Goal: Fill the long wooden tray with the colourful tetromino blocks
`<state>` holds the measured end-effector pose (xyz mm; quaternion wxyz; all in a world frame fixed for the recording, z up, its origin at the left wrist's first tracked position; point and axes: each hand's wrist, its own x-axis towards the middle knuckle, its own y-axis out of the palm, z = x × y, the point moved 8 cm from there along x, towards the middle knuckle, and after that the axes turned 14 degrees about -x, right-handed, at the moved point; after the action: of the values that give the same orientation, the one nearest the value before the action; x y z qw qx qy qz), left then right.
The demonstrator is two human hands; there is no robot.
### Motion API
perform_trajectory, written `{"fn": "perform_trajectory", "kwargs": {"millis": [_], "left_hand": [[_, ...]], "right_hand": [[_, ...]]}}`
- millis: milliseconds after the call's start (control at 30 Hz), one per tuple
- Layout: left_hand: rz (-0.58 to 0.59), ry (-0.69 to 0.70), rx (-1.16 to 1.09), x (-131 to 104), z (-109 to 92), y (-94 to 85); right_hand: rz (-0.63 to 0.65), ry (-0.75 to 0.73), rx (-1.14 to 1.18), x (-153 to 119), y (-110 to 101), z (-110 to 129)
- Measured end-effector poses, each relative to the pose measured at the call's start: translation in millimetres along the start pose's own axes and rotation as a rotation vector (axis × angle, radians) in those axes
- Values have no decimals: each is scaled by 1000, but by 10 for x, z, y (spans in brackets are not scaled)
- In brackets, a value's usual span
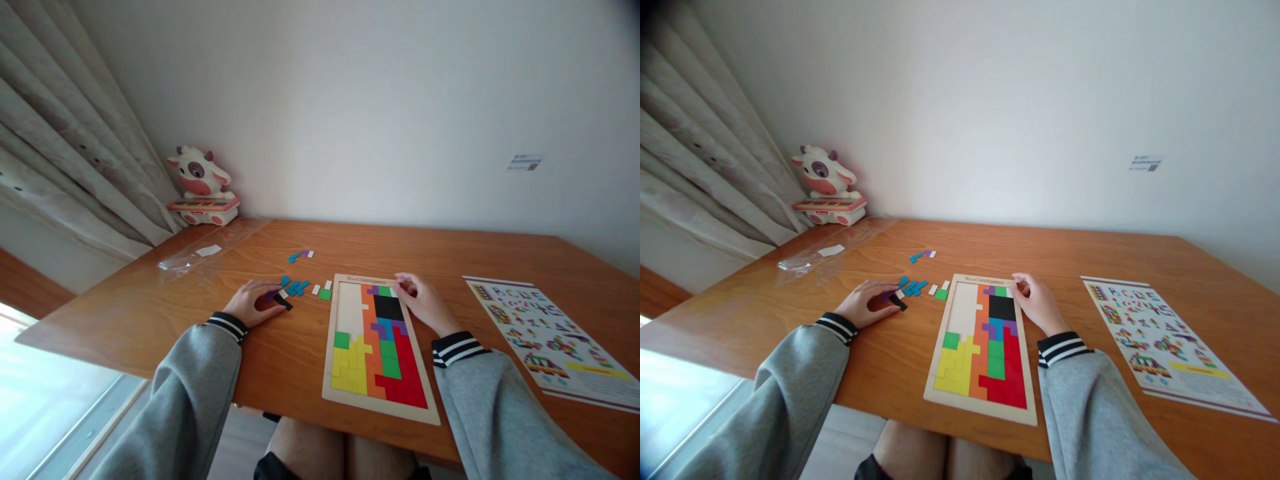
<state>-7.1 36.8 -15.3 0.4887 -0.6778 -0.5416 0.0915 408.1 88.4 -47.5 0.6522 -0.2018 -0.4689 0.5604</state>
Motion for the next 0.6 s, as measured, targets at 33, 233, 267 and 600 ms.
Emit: {"fn": "perform_trajectory", "kwargs": {"millis": [33,233,267,600], "left_hand": [[-1,4,-4,13,-15,19],[-52,-49,-54,34,-20,29],[-49,-55,-59,27,-24,24],[-93,-200,-41,-167,197,-157]], "right_hand": [[-6,-2,-2,2,-5,4],[5,13,5,3,-6,10],[5,17,3,1,-10,10],[-1,30,17,-11,-45,42]]}}
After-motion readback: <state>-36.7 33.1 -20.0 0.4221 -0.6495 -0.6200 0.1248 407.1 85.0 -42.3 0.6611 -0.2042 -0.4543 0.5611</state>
